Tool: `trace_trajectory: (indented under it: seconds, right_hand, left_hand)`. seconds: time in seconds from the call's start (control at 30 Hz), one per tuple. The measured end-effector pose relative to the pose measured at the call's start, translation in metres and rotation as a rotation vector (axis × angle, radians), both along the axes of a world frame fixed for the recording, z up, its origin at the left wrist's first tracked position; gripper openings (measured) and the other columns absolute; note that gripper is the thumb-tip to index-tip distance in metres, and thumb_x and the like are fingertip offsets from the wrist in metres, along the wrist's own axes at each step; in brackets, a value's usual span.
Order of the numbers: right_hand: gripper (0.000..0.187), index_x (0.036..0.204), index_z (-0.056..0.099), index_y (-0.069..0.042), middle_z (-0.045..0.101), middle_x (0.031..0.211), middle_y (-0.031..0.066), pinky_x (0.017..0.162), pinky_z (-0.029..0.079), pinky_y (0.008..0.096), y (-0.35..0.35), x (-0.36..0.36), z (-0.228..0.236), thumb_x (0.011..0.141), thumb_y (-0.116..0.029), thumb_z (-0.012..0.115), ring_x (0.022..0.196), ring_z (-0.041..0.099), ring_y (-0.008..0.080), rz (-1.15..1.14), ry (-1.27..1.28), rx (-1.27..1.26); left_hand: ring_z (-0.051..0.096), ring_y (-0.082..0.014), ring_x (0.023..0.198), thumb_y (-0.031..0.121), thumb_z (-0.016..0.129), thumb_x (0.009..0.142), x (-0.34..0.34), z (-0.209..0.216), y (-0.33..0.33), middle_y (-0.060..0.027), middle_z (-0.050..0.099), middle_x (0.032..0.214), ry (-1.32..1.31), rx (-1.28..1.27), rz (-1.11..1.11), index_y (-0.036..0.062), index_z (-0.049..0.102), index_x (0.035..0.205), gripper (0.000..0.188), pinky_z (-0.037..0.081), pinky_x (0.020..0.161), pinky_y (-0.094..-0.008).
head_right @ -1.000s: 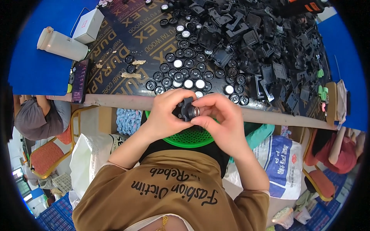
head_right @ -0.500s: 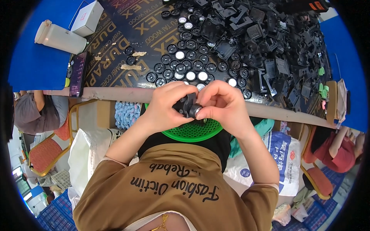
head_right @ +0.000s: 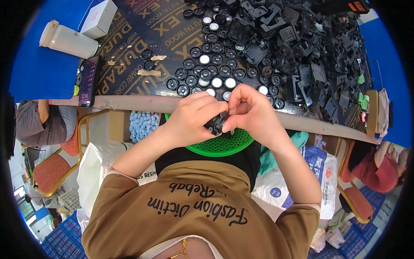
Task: Assembling small plastic components into housings at a factory workbench.
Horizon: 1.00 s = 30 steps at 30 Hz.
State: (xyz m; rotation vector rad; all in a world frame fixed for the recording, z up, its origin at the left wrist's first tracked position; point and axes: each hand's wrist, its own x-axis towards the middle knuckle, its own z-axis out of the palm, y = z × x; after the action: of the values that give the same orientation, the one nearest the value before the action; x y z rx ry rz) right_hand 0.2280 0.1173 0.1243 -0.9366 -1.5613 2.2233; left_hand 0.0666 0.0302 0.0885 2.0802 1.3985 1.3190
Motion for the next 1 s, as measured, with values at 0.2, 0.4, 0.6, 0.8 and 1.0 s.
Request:
trace_trajectory:
  seconds: [0.2,0.4,0.6,0.8,1.0]
  right_hand:
    - [0.03,0.085,0.05,-0.003,0.055,0.078,0.002,0.055,0.048,0.0181,-0.004,0.005,0.009,0.066,0.013,0.068,0.065,0.057,0.0074,0.12,-0.017,0.173]
    - [0.01,0.085,0.06,-0.002,0.057,0.084,0.0113,0.066,0.047,0.0351,0.026,0.013,0.014,0.076,-0.004,0.061,0.076,0.057,0.0301,-0.068,-0.462,1.522]
    - [0.023,0.095,0.057,-0.001,0.053,0.091,0.0111,0.07,0.046,0.0361,0.006,0.023,0.006,0.073,-0.005,0.062,0.083,0.052,0.0282,-0.017,-0.596,1.551]
    - [0.023,0.096,0.054,-0.001,0.051,0.092,0.0132,0.074,0.043,0.0377,0.011,0.021,0.0,0.074,-0.001,0.06,0.083,0.049,0.029,-0.001,-0.571,1.507]
    - [0.03,0.101,0.053,0.0,0.051,0.099,0.0144,0.076,0.043,0.0383,0.011,0.02,-0.011,0.071,0.003,0.06,0.089,0.049,0.0308,-0.116,-0.507,1.512]
  left_hand:
    - [0.054,-0.0254,0.077,0.014,0.074,0.057,-0.002,0.0,-0.011,-0.0073,0.053,0.083,0.08,-0.016,-0.122,0.0059,0.053,0.098,0.047,0.045,0.065,-0.0357]
    - [0.052,-0.0254,0.101,0.029,0.072,0.066,0.007,-0.007,-0.041,-0.0075,0.055,0.107,0.424,-0.245,-0.13,0.006,0.051,0.118,0.06,0.041,0.089,-0.0371]
    - [0.058,-0.024,0.092,0.031,0.063,0.079,0.001,0.045,-0.025,-0.0107,0.059,0.101,0.461,-0.373,-0.157,0.007,0.061,0.097,0.03,0.047,0.077,-0.0372]
    - [0.06,-0.0314,0.074,0.028,0.066,0.078,-0.003,0.051,0.104,-0.0131,0.058,0.077,0.505,-0.122,0.186,0.0004,0.056,0.086,0.03,0.049,0.063,-0.0392]
    - [0.062,-0.0321,0.076,0.028,0.074,0.068,0.008,0.045,0.119,-0.0162,0.06,0.078,0.523,-0.183,0.172,-0.0015,0.058,0.079,0.035,0.051,0.067,-0.0374]
